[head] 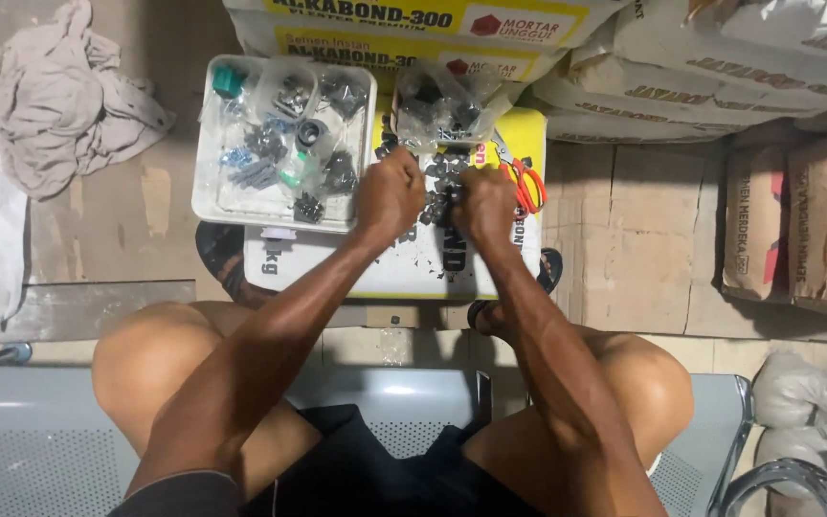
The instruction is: Manually assembling and sorting small black mechanical fasteners on a tray.
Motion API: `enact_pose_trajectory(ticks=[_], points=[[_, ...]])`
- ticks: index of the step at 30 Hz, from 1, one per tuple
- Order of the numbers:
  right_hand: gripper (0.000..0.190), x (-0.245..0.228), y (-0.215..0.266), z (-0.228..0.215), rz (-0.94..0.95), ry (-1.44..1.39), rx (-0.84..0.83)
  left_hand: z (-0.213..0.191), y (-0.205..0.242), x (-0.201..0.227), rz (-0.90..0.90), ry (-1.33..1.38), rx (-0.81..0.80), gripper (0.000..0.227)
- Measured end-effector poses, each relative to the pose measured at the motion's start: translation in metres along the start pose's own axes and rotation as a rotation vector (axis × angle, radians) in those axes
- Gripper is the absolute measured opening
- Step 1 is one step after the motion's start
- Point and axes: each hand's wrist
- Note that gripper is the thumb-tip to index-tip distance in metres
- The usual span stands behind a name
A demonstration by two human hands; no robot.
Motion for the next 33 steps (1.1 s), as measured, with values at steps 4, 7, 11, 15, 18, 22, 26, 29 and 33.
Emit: enact_pose_trajectory(ticks=[4,7,11,15,18,22,26,29,33], points=[[0.032,0.003,0.002,-0.042,0.105,0.124,-0.099,0.055,0.017,-0.046,0.088,-0.037,-0.17,0.009],[0.022,-0.005,0.004,-0.049,0.136,0.14,-0.126,0.061,0.024,-0.05,0.105,-0.132,-0.232,0.01],[0.015,0.008,0.005,-0.034,0.137,0.145,-0.156,0.047,0.021,-0.034,0.1,-0.049,-0.2,0.014],[0.015,0.012,0.002,-0.029,0.084,0.195,-0.184,0.045,0.009,-0.031,0.126,0.025,-0.153,0.014],[0.016,0.005,0.003,-0.04,0.074,0.216,-0.187,0.049,0.005,-0.037,0.119,0.06,-0.118,0.014],[0.015,-0.006,-0.001,-0.066,0.035,0.161,-0.159,0.049,-0.004,-0.039,0.099,0.122,-0.127,0.014],[0.013,-0.019,-0.016,-0.095,0.162,-0.684,-0.183,0.018,-0.005,0.001,0.023,0.479,-0.099,0.016],[0.01,-0.047,-0.021,-0.142,0.179,-0.976,-0.243,-0.006,0.0,0.027,-0.107,0.813,-0.144,0.019],[0.01,-0.055,-0.022,-0.144,0.3,-1.261,-0.224,-0.012,-0.009,0.029,-0.212,1.13,-0.258,0.022]])
Point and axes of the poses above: each hand's wrist, its own y-axis away from the middle knuckle, its own z-axis out of the palm, x = y × z, and after that the axes turned 3 degrees about z, right-handed
